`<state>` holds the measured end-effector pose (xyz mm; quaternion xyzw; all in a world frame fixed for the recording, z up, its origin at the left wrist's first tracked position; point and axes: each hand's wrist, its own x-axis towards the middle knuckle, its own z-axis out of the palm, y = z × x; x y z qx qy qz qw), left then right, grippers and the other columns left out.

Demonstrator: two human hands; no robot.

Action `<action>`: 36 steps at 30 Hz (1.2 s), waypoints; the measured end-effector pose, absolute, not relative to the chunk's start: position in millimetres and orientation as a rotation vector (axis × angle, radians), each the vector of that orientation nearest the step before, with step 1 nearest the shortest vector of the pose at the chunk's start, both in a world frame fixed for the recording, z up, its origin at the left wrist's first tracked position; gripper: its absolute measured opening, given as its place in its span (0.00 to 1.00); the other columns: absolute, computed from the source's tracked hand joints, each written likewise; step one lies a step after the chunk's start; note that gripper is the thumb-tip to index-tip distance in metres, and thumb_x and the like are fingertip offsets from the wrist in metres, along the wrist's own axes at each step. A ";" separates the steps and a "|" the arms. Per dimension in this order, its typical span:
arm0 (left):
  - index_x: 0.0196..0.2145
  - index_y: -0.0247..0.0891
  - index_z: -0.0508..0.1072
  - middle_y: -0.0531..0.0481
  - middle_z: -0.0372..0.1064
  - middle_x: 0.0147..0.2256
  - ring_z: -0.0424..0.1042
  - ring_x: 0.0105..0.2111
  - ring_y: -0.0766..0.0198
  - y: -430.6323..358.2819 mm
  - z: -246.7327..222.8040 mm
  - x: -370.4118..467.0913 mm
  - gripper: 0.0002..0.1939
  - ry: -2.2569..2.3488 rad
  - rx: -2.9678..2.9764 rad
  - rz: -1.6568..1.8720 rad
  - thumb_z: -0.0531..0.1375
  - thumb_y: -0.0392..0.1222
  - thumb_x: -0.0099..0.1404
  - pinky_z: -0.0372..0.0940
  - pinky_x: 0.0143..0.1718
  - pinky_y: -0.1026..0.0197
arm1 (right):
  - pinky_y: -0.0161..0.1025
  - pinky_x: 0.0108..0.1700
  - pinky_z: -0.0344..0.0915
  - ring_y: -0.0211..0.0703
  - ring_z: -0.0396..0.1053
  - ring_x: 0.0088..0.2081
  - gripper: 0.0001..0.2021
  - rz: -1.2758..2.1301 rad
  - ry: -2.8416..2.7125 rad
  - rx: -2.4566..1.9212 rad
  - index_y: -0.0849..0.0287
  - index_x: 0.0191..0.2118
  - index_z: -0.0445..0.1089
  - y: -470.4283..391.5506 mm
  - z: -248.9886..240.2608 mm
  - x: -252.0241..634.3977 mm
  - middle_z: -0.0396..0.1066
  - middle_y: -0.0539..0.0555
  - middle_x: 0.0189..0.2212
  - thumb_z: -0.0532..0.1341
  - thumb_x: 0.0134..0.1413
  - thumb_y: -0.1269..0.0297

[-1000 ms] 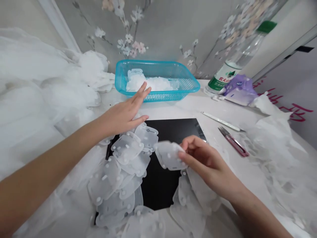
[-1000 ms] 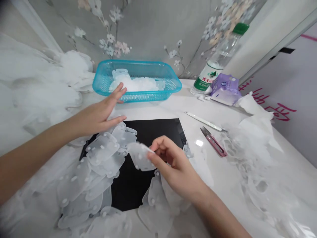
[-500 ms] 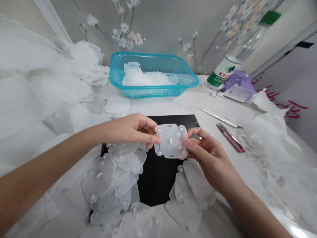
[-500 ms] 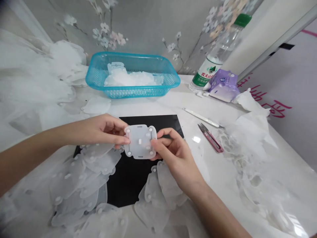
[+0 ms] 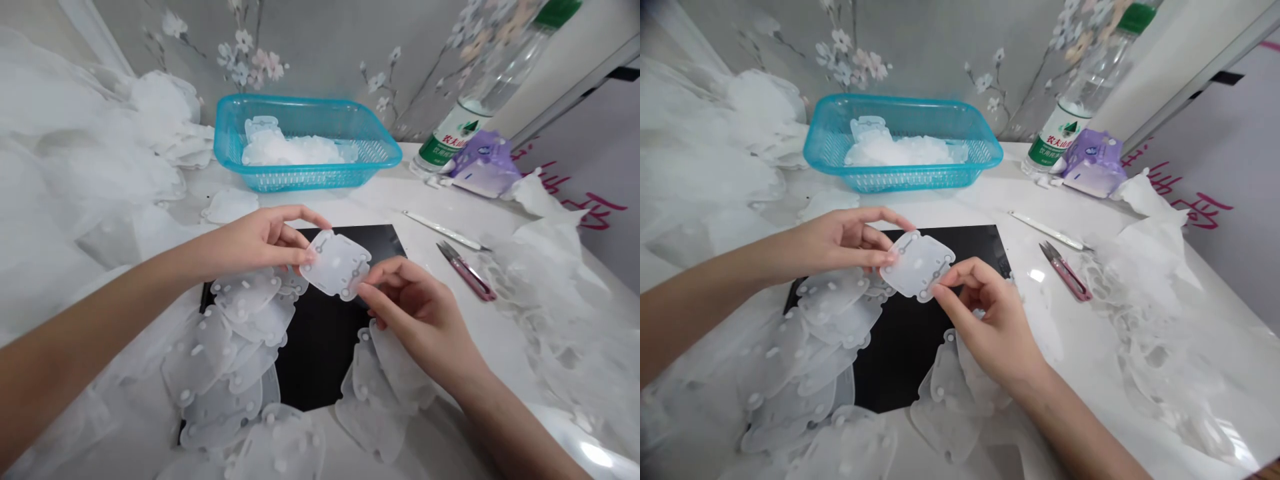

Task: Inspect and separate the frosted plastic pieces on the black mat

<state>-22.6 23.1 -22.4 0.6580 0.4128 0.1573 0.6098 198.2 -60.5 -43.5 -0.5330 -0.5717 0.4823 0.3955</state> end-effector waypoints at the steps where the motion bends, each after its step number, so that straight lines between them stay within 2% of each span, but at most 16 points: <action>1: 0.54 0.46 0.63 0.54 0.74 0.30 0.74 0.30 0.66 23.1 -23.5 -22.7 0.26 0.948 1.501 0.362 0.64 0.42 0.58 0.65 0.30 0.68 | 0.31 0.23 0.59 0.32 0.60 0.23 0.08 1.191 -1.462 -1.358 0.58 0.32 0.64 -60.3 -44.5 197.8 0.68 0.49 0.27 0.63 0.55 0.61; 2: 0.56 0.46 0.61 0.55 0.74 0.29 0.74 0.30 0.66 23.1 -24.2 -22.7 0.29 0.944 1.481 0.356 0.64 0.41 0.58 0.65 0.30 0.67 | 0.31 0.23 0.59 0.32 0.60 0.23 0.08 1.171 -1.468 -1.361 0.57 0.33 0.64 -60.0 -45.6 197.7 0.68 0.49 0.27 0.63 0.55 0.62; 4: 0.53 0.44 0.64 0.54 0.75 0.29 0.74 0.29 0.66 23.2 -24.7 -22.5 0.27 0.932 1.458 0.326 0.64 0.40 0.57 0.65 0.31 0.66 | 0.32 0.23 0.60 0.32 0.60 0.22 0.07 1.153 -1.472 -1.367 0.57 0.33 0.63 -59.1 -47.0 198.0 0.67 0.48 0.26 0.63 0.55 0.62; 8: 0.34 0.39 0.73 0.53 0.73 0.29 0.72 0.28 0.67 23.5 -19.1 -23.6 0.08 0.898 1.548 0.217 0.62 0.42 0.56 0.65 0.32 0.65 | 0.32 0.23 0.61 0.33 0.61 0.23 0.07 1.138 -1.492 -1.382 0.57 0.34 0.63 -58.2 -46.7 198.7 0.67 0.48 0.26 0.62 0.56 0.62; 11: 0.27 0.39 0.74 0.54 0.69 0.24 0.67 0.25 0.68 26.2 -7.1 -27.0 0.08 1.028 1.768 0.229 0.64 0.46 0.55 0.60 0.26 0.66 | 0.33 0.24 0.63 0.32 0.63 0.23 0.08 1.183 -1.569 -1.399 0.56 0.41 0.64 -59.5 -45.4 197.5 0.70 0.51 0.36 0.60 0.58 0.61; 13: 0.28 0.39 0.75 0.54 0.67 0.24 0.63 0.23 0.70 31.3 2.0 -30.3 0.08 1.187 1.840 0.490 0.65 0.47 0.54 0.58 0.25 0.65 | 0.34 0.26 0.66 0.31 0.64 0.24 0.09 1.226 -1.644 -1.391 0.53 0.45 0.63 -61.3 -46.1 196.4 0.69 0.52 0.46 0.59 0.59 0.61; 15: 0.31 0.39 0.75 0.53 0.67 0.27 0.64 0.27 0.70 39.2 8.6 -34.1 0.09 1.279 1.766 0.868 0.65 0.47 0.57 0.60 0.30 0.65 | 0.35 0.28 0.67 0.31 0.64 0.25 0.10 1.225 -1.712 -1.378 0.52 0.47 0.62 -63.5 -48.4 195.7 0.67 0.53 0.50 0.57 0.60 0.61; 18: 0.39 0.38 0.74 0.51 0.69 0.43 0.69 0.41 0.65 51.1 11.8 -40.5 0.13 1.237 1.602 1.095 0.62 0.49 0.61 0.63 0.44 0.61 | 0.36 0.27 0.67 0.35 0.66 0.27 0.12 1.155 -1.828 -1.407 0.52 0.49 0.62 -66.4 -52.7 195.7 0.69 0.55 0.46 0.58 0.60 0.60; 20: 0.46 0.37 0.72 0.48 0.67 0.49 0.70 0.43 0.62 55.0 11.8 -44.0 0.18 1.245 1.584 1.032 0.62 0.49 0.61 0.63 0.47 0.57 | 0.38 0.31 0.69 0.41 0.70 0.34 0.14 1.046 -1.954 -1.393 0.53 0.50 0.62 -67.4 -54.3 195.8 0.70 0.56 0.44 0.58 0.59 0.62; 22: 0.46 0.35 0.72 0.45 0.70 0.46 0.70 0.38 0.61 54.3 11.8 -45.6 0.19 1.283 1.673 0.950 0.62 0.48 0.60 0.64 0.44 0.57 | 0.44 0.41 0.70 0.47 0.68 0.46 0.14 0.903 -2.104 -1.306 0.54 0.50 0.62 -67.6 -54.3 195.4 0.69 0.58 0.47 0.59 0.58 0.64; 24: 0.43 0.34 0.74 0.45 0.72 0.40 0.70 0.35 0.62 50.0 10.5 -44.8 0.18 1.280 1.841 0.764 0.61 0.50 0.61 0.63 0.39 0.58 | 0.49 0.50 0.66 0.50 0.62 0.55 0.14 0.793 -2.219 -1.212 0.54 0.50 0.62 -67.0 -53.5 194.4 0.65 0.59 0.53 0.59 0.58 0.66; 27: 0.43 0.40 0.75 0.48 0.71 0.40 0.69 0.36 0.60 41.1 1.9 -40.8 0.20 1.223 2.106 0.260 0.60 0.55 0.58 0.60 0.37 0.61 | 0.51 0.53 0.64 0.50 0.60 0.56 0.14 0.749 -2.276 -1.198 0.55 0.50 0.62 -65.9 -53.0 193.4 0.64 0.59 0.55 0.58 0.59 0.66; 30: 0.42 0.42 0.75 0.49 0.69 0.44 0.67 0.42 0.57 33.9 -11.5 -36.8 0.18 1.216 2.313 -0.059 0.62 0.51 0.54 0.57 0.38 0.61 | 0.50 0.53 0.63 0.49 0.59 0.56 0.13 0.730 -2.267 -1.208 0.55 0.50 0.62 -65.2 -54.5 194.1 0.64 0.59 0.55 0.57 0.60 0.66; 33: 0.33 0.39 0.72 0.49 0.68 0.40 0.67 0.38 0.59 30.2 -17.2 -33.9 0.10 1.187 2.316 -0.046 0.60 0.47 0.56 0.55 0.34 0.62 | 0.50 0.54 0.62 0.49 0.59 0.57 0.11 0.721 -2.208 -1.239 0.55 0.49 0.63 -64.7 -56.8 195.4 0.65 0.59 0.53 0.57 0.60 0.67; 36: 0.28 0.39 0.67 0.53 0.66 0.30 0.64 0.28 0.66 26.8 -12.8 -29.7 0.11 1.120 2.010 0.151 0.59 0.49 0.58 0.54 0.27 0.65 | 0.49 0.53 0.63 0.48 0.63 0.53 0.10 0.811 -2.051 -1.335 0.54 0.47 0.65 -63.9 -56.2 195.7 0.68 0.57 0.50 0.58 0.59 0.65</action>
